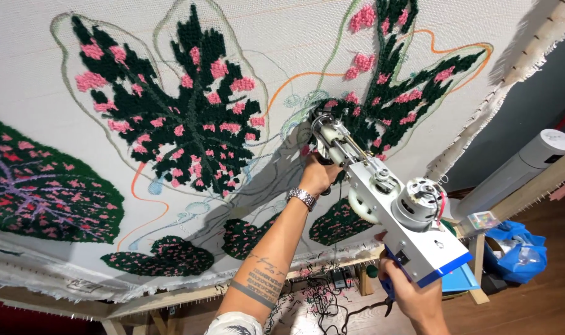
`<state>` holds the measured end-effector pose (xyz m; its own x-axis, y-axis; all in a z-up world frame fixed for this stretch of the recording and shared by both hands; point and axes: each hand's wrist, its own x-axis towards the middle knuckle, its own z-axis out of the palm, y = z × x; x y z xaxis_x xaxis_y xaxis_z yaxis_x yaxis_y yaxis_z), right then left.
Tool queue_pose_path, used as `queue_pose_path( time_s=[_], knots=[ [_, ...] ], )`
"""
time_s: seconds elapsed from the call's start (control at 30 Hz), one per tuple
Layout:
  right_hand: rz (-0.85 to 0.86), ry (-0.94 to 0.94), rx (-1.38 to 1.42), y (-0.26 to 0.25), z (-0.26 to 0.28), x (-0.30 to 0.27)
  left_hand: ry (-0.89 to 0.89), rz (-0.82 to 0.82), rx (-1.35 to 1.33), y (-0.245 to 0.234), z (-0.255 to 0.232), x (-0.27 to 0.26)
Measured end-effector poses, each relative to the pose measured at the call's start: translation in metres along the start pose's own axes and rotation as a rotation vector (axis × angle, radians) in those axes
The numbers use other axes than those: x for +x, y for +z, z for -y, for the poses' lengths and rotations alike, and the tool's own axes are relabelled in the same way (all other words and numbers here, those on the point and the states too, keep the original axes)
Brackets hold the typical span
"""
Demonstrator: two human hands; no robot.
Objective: Creating a patterned rug using a tufting gun on a large framed canvas.
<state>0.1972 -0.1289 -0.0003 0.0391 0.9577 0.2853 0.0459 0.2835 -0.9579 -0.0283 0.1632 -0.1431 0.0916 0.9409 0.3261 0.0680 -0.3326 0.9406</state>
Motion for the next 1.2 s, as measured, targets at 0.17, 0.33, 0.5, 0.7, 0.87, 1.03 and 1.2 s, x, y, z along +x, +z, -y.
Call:
queue_pose_path(
  time_s=[0.17,0.33,0.5,0.7,0.87,1.03,1.2],
  knots=[
    [0.011,0.039,0.031,-0.001,0.001,-0.002,0.085,-0.041,-0.179,0.001,-0.034,-0.007],
    [-0.017,0.047,-0.013,0.002,-0.015,-0.004,-0.617,-0.209,-1.049,-0.003,0.0,0.019],
    [-0.017,0.023,0.022,0.007,-0.013,-0.001,-0.029,-0.064,0.402,0.001,-0.016,0.017],
    [0.002,0.005,-0.041,0.006,0.004,0.005,-0.37,-0.17,0.058,0.006,-0.021,0.028],
    [0.015,0.071,0.114,-0.03,-0.015,0.004,-0.261,-0.068,0.006,0.007,-0.095,-0.013],
    [-0.066,0.24,0.296,-0.072,-0.005,0.004,-0.147,-0.018,-0.245,0.022,-0.173,-0.053],
    [0.128,0.11,0.498,-0.104,-0.002,-0.014,-0.133,0.01,-0.139,0.04,-0.173,-0.069]
  ],
)
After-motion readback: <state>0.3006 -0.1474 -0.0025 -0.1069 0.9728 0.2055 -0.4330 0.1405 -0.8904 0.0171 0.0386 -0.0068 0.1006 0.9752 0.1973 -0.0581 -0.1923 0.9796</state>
